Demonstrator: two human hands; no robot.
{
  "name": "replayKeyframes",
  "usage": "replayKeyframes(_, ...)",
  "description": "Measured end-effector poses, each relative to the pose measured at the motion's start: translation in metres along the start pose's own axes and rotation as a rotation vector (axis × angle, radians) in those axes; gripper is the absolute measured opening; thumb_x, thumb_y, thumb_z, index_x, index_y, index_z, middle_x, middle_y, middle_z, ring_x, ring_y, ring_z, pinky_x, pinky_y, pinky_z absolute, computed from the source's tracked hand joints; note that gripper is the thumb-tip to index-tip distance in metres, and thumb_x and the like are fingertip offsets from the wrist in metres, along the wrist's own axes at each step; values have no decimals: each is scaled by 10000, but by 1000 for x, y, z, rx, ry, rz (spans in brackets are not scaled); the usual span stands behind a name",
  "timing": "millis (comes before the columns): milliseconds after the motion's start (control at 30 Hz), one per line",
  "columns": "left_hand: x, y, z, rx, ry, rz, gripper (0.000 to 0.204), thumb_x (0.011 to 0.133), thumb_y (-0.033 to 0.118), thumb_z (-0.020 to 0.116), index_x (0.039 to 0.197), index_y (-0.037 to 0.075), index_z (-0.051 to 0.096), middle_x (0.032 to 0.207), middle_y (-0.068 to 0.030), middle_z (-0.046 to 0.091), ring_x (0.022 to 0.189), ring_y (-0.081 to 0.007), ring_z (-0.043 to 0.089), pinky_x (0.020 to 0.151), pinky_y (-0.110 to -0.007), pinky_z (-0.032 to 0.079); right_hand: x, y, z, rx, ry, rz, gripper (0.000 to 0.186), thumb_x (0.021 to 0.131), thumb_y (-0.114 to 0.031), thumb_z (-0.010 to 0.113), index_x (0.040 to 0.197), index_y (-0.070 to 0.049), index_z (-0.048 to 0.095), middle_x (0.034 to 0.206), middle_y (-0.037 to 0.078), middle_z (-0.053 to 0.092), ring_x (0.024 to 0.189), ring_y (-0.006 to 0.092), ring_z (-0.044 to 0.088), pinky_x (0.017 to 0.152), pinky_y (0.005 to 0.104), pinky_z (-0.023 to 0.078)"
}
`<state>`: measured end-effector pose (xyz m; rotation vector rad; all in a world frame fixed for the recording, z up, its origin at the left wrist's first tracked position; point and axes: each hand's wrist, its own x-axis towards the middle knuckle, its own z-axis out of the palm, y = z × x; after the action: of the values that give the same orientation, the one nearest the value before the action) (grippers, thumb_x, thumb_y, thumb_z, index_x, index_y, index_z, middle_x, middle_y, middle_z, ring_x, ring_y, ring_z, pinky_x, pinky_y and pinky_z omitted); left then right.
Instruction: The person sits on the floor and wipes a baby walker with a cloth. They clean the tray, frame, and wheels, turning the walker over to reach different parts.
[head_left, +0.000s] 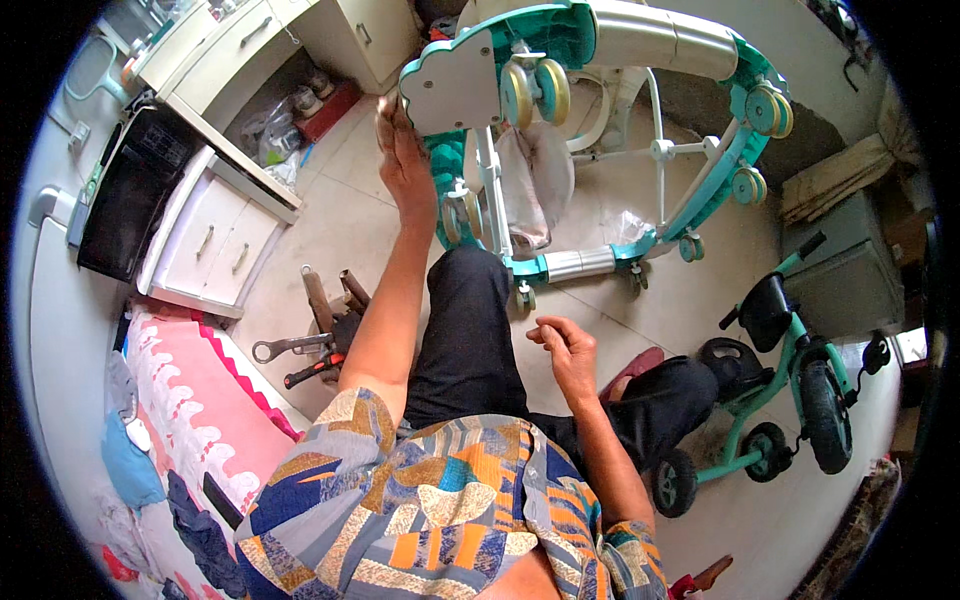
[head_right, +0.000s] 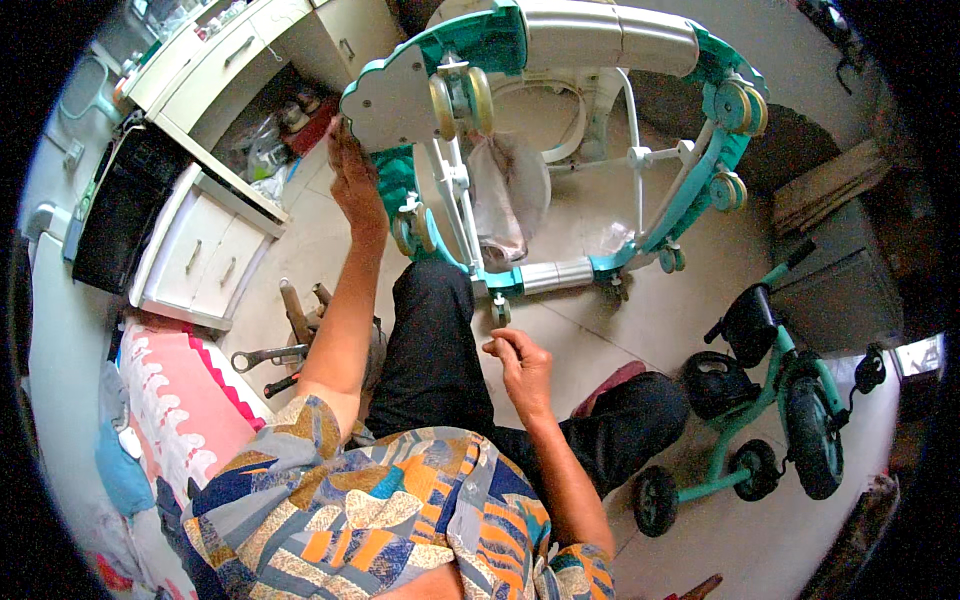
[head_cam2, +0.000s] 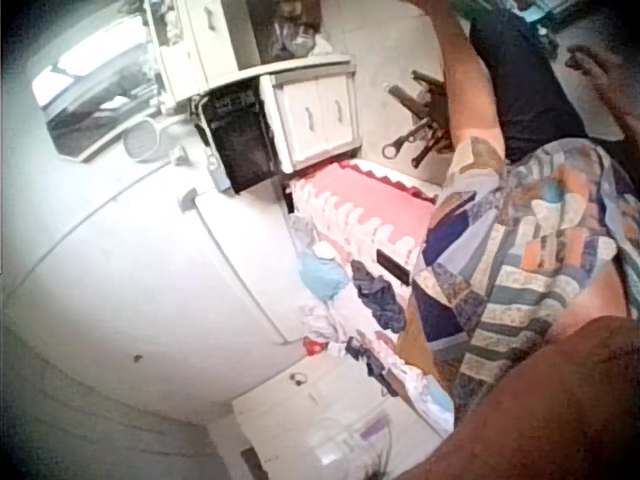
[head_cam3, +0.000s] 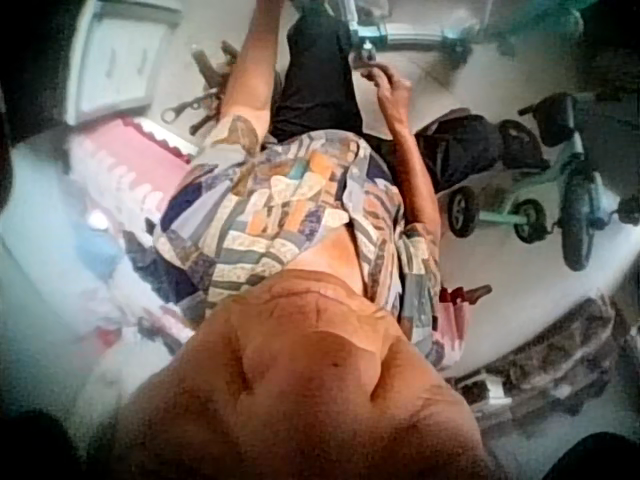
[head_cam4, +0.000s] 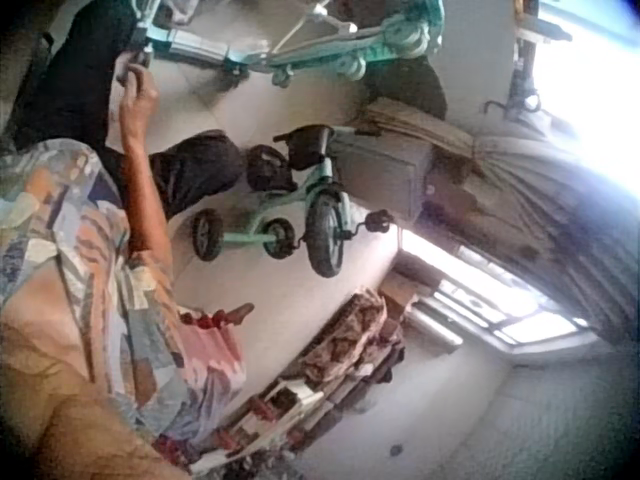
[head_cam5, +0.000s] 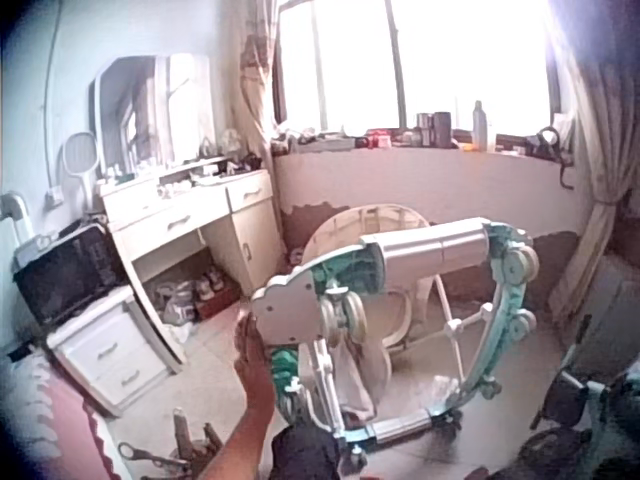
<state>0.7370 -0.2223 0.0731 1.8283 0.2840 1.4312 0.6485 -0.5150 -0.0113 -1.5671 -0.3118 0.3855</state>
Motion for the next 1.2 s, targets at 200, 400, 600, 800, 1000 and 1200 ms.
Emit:
replayKeyframes(200, -77, -57, -33, -769, -133, -855, 498, 973, 403, 500, 1404, 183, 385, 1330, -42, 466, 973, -117, 534, 781, -271, 493, 7, -5, -6, -32, -33, 3, 179, 932, -91, 536, 1016, 20, 648, 842, 95, 715, 798, 137, 671, 693, 267, 505)
replayKeyframes(400, -68, -51, -29, -874, -253, -845, 469, 972, 437, 463, 1345, 157, 407, 1137, -44, 558, 1052, -168, 554, 817, -335, 509, 26, -19, -21, -79, -95, -85, 136, 899, -43, 564, 982, 25, 649, 804, 106, 713, 786, 161, 694, 702, 280, 538)
replayKeyframes(600, 36, 24, -3, -866, -84, -546, 484, 977, 451, 446, 1300, 94, 492, 1156, -65, 597, 1051, -203, 571, 940, -352, 451, 63, -43, -51, -136, -77, -219, 139, 892, -34, 567, 987, 28, 647, 803, 134, 711, 769, 176, 704, 677, 280, 536)
replayKeyframes(800, 102, 97, 23, 136, -233, -8, 473, 998, 403, 410, 1320, 66, 495, 1166, -105, 605, 1064, -232, 573, 939, -345, 436, 79, -27, -79, -151, 47, -224, 138, 885, -56, 576, 963, 29, 652, 793, 141, 707, 762, 189, 707, 675, 292, 537)
replayKeyframes(1000, 67, 58, 41, 798, -61, 846, 496, 927, 200, 533, 1400, 146, 394, 1448, -135, 392, 1353, -361, 339, 1104, -508, 205, 66, -16, -80, -478, -56, -243, 116, 872, -175, 601, 896, -80, 663, 766, 154, 666, 714, 361, 647, 626, 431, 512)
replayKeyframes(1200, 39, 44, 34, 767, -168, 769, 490, 999, 284, 368, 1433, 67, 297, 1448, -205, 350, 1359, -400, 297, 1124, -586, 124, 53, -11, -89, -987, -98, -433, 29, 752, -70, 583, 736, -48, 593, 727, 138, 646, 704, 325, 637, 639, 437, 506)
